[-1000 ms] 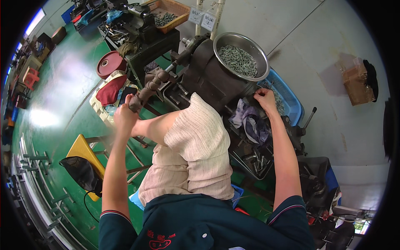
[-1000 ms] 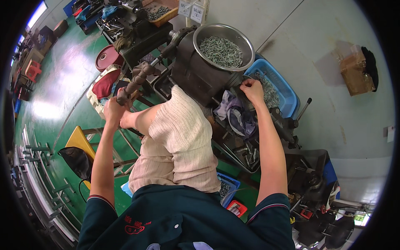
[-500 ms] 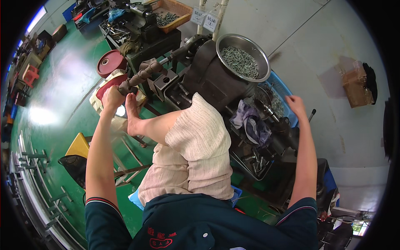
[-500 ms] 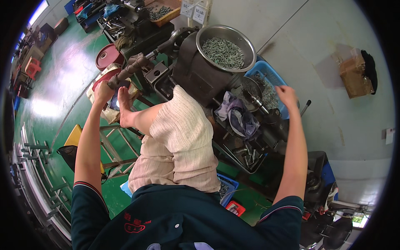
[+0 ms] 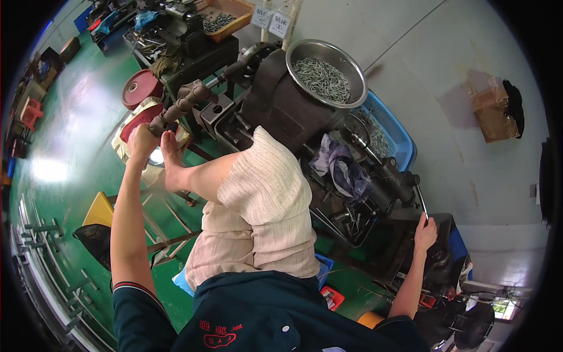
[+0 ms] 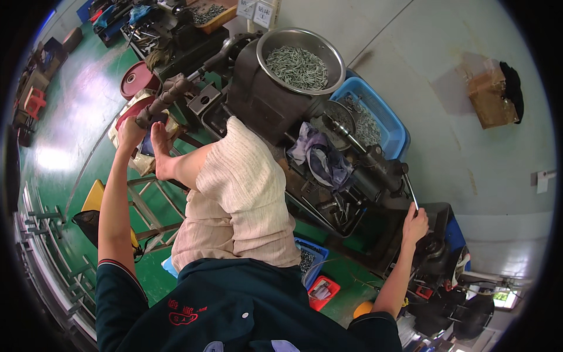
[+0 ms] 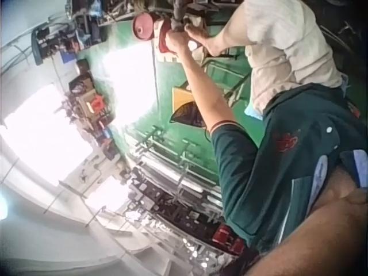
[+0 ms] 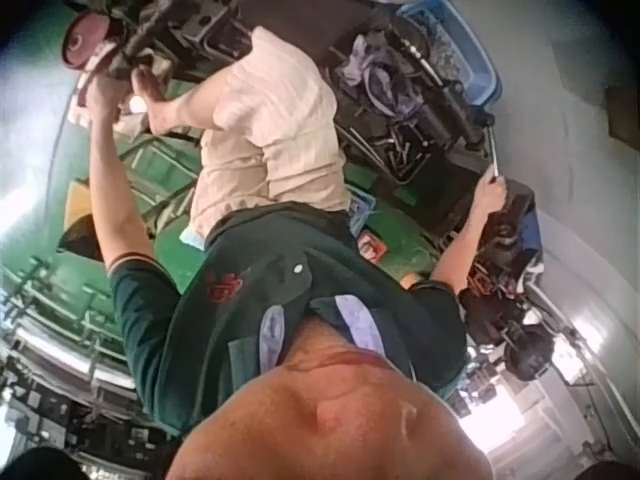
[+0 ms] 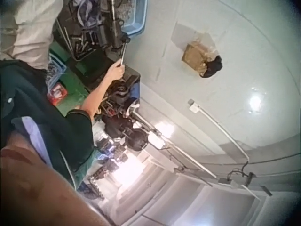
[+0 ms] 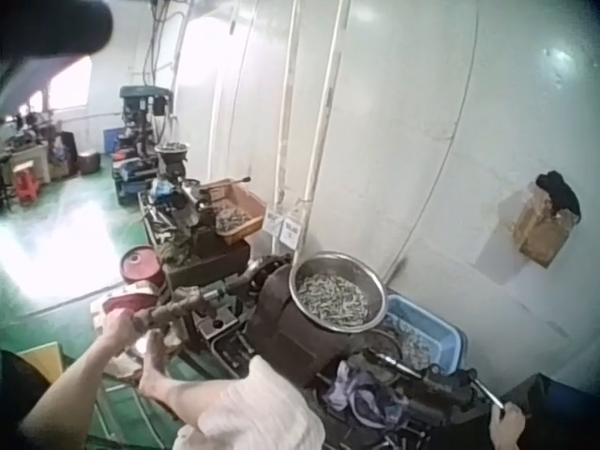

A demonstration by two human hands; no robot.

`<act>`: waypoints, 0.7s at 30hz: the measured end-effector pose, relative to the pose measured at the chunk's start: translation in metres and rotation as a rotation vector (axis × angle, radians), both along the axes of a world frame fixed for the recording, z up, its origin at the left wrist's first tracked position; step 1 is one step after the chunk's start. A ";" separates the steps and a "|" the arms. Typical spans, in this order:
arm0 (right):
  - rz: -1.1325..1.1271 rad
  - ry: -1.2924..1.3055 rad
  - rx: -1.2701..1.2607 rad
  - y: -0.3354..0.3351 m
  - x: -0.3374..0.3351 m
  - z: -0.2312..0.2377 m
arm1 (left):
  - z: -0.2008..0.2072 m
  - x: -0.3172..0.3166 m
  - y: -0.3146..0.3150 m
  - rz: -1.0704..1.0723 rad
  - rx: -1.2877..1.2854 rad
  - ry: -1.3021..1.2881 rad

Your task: The person operates a bench machine by picking up metal pins from a bowl, inserting them into the machine fixture, and engaging the machine levers to process the pins.

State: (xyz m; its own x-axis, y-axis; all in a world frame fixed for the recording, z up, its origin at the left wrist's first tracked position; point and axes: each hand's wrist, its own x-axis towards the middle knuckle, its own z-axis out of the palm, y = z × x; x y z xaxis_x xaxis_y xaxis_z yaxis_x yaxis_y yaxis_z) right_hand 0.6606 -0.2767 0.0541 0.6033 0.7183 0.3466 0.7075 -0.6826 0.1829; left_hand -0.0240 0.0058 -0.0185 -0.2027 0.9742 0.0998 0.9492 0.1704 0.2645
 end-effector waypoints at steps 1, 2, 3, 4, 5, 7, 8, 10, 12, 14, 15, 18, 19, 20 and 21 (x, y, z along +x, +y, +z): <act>0.016 0.014 0.056 -0.004 -0.010 0.000 | 0.000 0.000 0.001 -0.012 0.007 -0.002; 0.037 0.030 0.113 -0.004 -0.018 0.000 | 0.001 0.001 0.000 -0.020 0.014 -0.001; 0.025 0.020 0.110 -0.004 -0.023 0.000 | 0.002 0.003 0.000 -0.006 0.011 0.005; 0.025 0.020 0.111 -0.005 -0.025 0.001 | 0.002 0.004 0.000 -0.007 0.011 0.005; -0.001 0.033 0.098 -0.005 -0.027 0.002 | 0.001 0.005 0.001 -0.005 0.006 -0.001; -0.024 0.045 0.086 -0.005 -0.028 0.002 | 0.003 0.008 -0.001 -0.002 0.000 -0.009; -0.033 0.024 0.087 -0.006 -0.028 0.001 | 0.007 0.011 -0.002 0.003 -0.010 -0.018; -0.039 0.001 0.087 -0.005 -0.029 0.000 | 0.006 0.010 -0.002 0.010 -0.021 -0.030; -0.041 -0.005 0.095 -0.003 -0.032 0.001 | 0.000 0.002 0.001 -0.017 0.000 -0.010; -0.056 -0.005 0.092 -0.002 -0.034 0.002 | -0.003 0.001 0.002 -0.017 0.012 -0.009; -0.072 -0.003 0.091 -0.002 -0.035 0.002 | -0.005 0.000 0.002 -0.018 0.026 -0.004; -0.100 0.019 0.057 -0.002 -0.035 0.001 | 0.000 0.004 0.002 0.007 -0.001 0.008; -0.100 0.016 0.058 -0.001 -0.035 0.001 | 0.001 0.004 0.002 0.012 -0.011 0.005; -0.111 0.019 0.049 -0.001 -0.036 0.001 | 0.001 0.005 0.002 0.012 -0.010 0.002; -0.121 0.022 0.041 -0.001 -0.036 0.001 | 0.001 0.004 0.003 0.000 -0.007 -0.006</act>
